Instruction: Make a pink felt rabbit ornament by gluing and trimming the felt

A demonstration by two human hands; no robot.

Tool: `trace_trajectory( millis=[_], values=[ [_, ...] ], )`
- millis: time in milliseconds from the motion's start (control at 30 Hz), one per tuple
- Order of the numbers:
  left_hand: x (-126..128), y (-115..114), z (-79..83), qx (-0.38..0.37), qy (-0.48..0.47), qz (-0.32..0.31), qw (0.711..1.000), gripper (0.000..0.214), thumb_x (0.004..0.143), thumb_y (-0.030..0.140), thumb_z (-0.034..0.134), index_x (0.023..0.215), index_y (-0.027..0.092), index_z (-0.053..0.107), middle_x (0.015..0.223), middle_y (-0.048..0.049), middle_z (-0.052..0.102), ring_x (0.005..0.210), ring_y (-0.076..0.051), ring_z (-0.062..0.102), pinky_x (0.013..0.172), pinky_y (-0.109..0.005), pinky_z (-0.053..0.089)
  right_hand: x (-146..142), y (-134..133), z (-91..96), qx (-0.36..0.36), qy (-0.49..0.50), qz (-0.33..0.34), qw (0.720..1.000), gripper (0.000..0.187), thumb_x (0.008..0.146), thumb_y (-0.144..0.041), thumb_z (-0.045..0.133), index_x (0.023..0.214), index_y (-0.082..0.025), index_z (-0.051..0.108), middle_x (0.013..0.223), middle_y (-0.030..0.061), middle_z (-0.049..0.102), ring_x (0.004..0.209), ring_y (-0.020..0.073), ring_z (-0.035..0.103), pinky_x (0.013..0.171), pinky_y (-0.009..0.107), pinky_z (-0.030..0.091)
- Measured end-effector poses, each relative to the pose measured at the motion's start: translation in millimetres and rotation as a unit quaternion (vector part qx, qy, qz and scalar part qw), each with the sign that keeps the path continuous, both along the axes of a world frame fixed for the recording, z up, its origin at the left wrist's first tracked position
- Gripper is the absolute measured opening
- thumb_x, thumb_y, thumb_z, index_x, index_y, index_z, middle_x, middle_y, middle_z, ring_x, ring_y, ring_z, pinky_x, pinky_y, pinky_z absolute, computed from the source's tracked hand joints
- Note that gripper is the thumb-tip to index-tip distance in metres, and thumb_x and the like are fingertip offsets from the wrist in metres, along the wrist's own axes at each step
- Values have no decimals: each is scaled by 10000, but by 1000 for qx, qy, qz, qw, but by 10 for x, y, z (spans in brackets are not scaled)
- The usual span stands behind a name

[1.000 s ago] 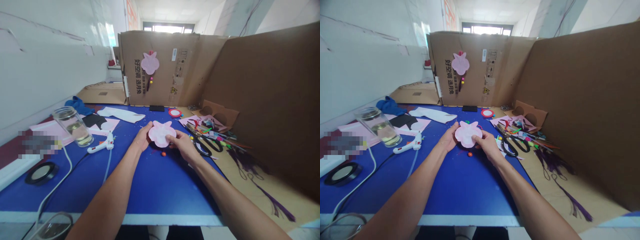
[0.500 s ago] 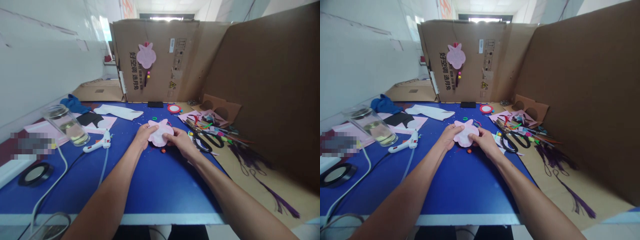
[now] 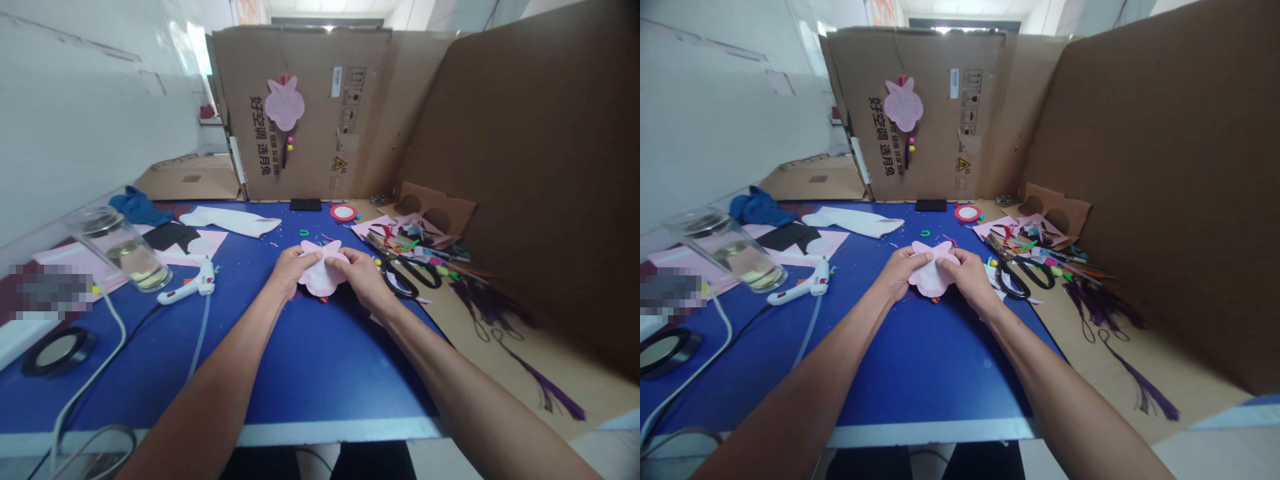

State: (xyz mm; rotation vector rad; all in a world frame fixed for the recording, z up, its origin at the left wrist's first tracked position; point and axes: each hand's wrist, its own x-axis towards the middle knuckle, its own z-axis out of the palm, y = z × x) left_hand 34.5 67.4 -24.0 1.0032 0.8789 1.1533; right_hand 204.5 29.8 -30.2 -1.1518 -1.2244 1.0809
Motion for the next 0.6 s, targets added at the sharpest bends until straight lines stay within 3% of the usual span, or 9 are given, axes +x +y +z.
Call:
trace_trajectory(
  millis=[300,600],
  values=[
    [-6,14,-9,0,-11,17,1000,343,551,298,975,816,153,813,833,-89,813,691,-221,713,680,-333,560,14,6,25,-22,12,15,1000,333,746,-455,847,944,-198,771,844,9,736,698,172,579,649,290,419],
    [6,-9,9,13,-14,-9,1000,350,583,353,979,804,163,786,794,-63,785,662,-196,682,659,-311,533,22,-16,52,17,-9,-29,999,238,753,-431,786,764,-215,686,685,-24,629,624,157,492,605,297,363]
  ],
)
